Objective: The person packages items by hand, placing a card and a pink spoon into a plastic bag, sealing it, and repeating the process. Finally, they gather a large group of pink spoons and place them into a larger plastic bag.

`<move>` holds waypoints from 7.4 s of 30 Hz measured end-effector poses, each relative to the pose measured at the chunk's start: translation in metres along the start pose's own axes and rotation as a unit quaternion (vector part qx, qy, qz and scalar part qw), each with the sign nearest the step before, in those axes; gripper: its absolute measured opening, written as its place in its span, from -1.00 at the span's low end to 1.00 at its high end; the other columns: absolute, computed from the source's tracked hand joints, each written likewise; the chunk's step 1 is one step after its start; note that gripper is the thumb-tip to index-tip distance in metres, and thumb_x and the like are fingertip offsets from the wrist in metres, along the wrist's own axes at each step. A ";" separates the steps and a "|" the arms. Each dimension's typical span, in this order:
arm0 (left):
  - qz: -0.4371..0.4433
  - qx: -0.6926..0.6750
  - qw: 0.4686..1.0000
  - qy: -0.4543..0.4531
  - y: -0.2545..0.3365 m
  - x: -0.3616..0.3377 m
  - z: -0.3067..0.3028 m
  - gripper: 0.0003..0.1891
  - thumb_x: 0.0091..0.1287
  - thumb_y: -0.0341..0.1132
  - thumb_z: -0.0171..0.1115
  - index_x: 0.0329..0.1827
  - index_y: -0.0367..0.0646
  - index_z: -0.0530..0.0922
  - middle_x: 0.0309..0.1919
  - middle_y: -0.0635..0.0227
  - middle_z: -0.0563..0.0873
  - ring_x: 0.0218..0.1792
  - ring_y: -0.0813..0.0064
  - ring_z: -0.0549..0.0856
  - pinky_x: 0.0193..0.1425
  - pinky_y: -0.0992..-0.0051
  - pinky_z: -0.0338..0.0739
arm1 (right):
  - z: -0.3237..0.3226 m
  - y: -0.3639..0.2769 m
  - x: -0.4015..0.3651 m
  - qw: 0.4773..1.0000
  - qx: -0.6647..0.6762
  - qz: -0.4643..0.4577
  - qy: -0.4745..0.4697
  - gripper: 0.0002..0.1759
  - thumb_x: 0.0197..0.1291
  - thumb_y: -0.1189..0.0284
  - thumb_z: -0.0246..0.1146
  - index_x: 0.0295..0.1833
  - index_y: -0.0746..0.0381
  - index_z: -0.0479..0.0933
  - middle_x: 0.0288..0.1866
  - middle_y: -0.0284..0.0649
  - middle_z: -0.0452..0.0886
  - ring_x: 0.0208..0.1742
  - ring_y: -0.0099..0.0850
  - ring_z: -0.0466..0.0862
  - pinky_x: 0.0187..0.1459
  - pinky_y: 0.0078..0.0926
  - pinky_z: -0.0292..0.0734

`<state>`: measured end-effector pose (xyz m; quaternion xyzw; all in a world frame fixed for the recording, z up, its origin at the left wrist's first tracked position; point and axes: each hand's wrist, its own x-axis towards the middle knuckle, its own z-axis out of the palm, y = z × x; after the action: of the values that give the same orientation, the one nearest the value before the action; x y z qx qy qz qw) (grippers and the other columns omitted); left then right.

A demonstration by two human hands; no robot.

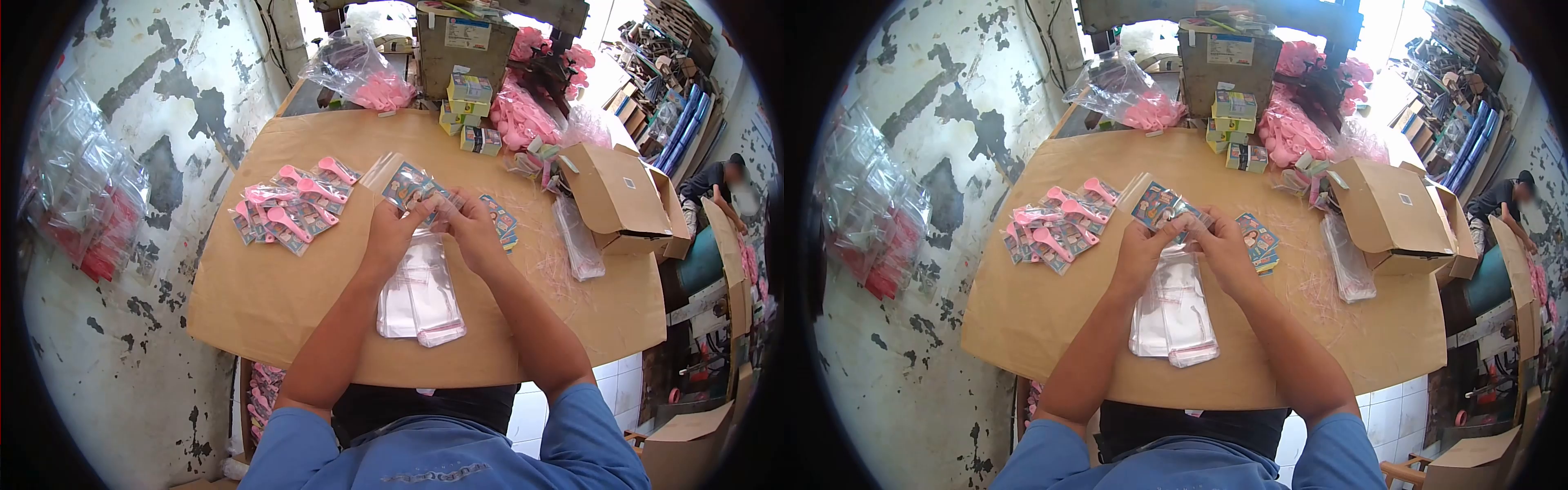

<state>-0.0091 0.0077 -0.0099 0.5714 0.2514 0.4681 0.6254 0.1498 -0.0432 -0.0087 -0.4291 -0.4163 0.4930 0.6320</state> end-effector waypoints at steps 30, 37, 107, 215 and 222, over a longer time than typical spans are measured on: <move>0.069 -0.410 0.909 0.000 0.013 0.000 0.005 -0.43 0.69 -0.29 0.13 0.69 0.03 0.18 -0.11 0.26 0.70 -0.03 0.39 0.72 0.13 0.31 0.70 | 0.037 0.006 -0.012 0.939 -0.255 -0.221 0.060 -0.52 0.21 0.34 0.61 -0.03 0.23 0.41 -0.15 -0.25 0.50 -0.20 -0.52 0.55 -0.21 -0.46 0.55; 0.062 -0.410 0.910 0.001 0.005 0.003 0.003 -0.43 0.71 -0.13 0.10 0.69 0.11 0.16 -0.15 0.30 0.70 -0.06 0.45 0.71 0.05 0.33 0.72 | 0.030 -0.010 -0.008 0.843 -0.458 -0.278 0.054 -0.35 0.10 0.33 0.64 0.16 0.31 0.43 -0.01 -0.11 0.53 -0.08 -0.15 0.63 -0.05 -0.23 0.61; -0.036 -0.452 0.887 0.084 0.007 0.020 -0.044 -0.59 0.70 -0.18 0.06 0.41 -0.30 0.40 0.40 -0.04 0.58 0.44 0.09 0.58 0.61 0.01 0.46 | -0.011 -0.022 0.002 0.860 -0.343 -0.374 -0.064 -0.78 0.30 0.52 0.43 0.04 0.15 0.80 0.56 -0.14 0.47 0.33 -0.17 0.55 0.30 -0.20 0.51; -0.010 -0.090 0.992 -0.087 0.025 -0.004 -0.002 -0.49 0.54 -0.42 0.33 0.48 -0.34 0.42 0.03 0.14 0.84 0.00 0.48 0.83 0.12 0.45 0.76 | -0.027 -0.049 0.003 0.986 -0.090 -0.126 -0.058 -0.41 0.40 0.51 0.44 0.47 0.29 0.43 -0.21 -0.47 0.60 -0.22 -0.77 0.54 -0.21 -0.79 0.39; 0.068 -0.068 0.995 -0.011 0.022 0.000 -0.005 -0.66 0.53 -0.48 0.32 0.32 -0.39 0.61 0.07 0.18 0.84 0.07 0.53 0.81 0.17 0.51 0.70 | -0.021 -0.041 0.005 0.968 -0.190 -0.156 -0.054 -0.51 0.38 0.54 0.43 0.38 0.26 0.52 -0.24 -0.51 0.54 -0.30 -0.79 0.47 -0.31 -0.77 0.33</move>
<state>-0.0193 0.0082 0.0101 0.5486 0.1728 0.5197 0.6317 0.1820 -0.0476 0.0251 -0.4442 -0.5973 0.3226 0.5847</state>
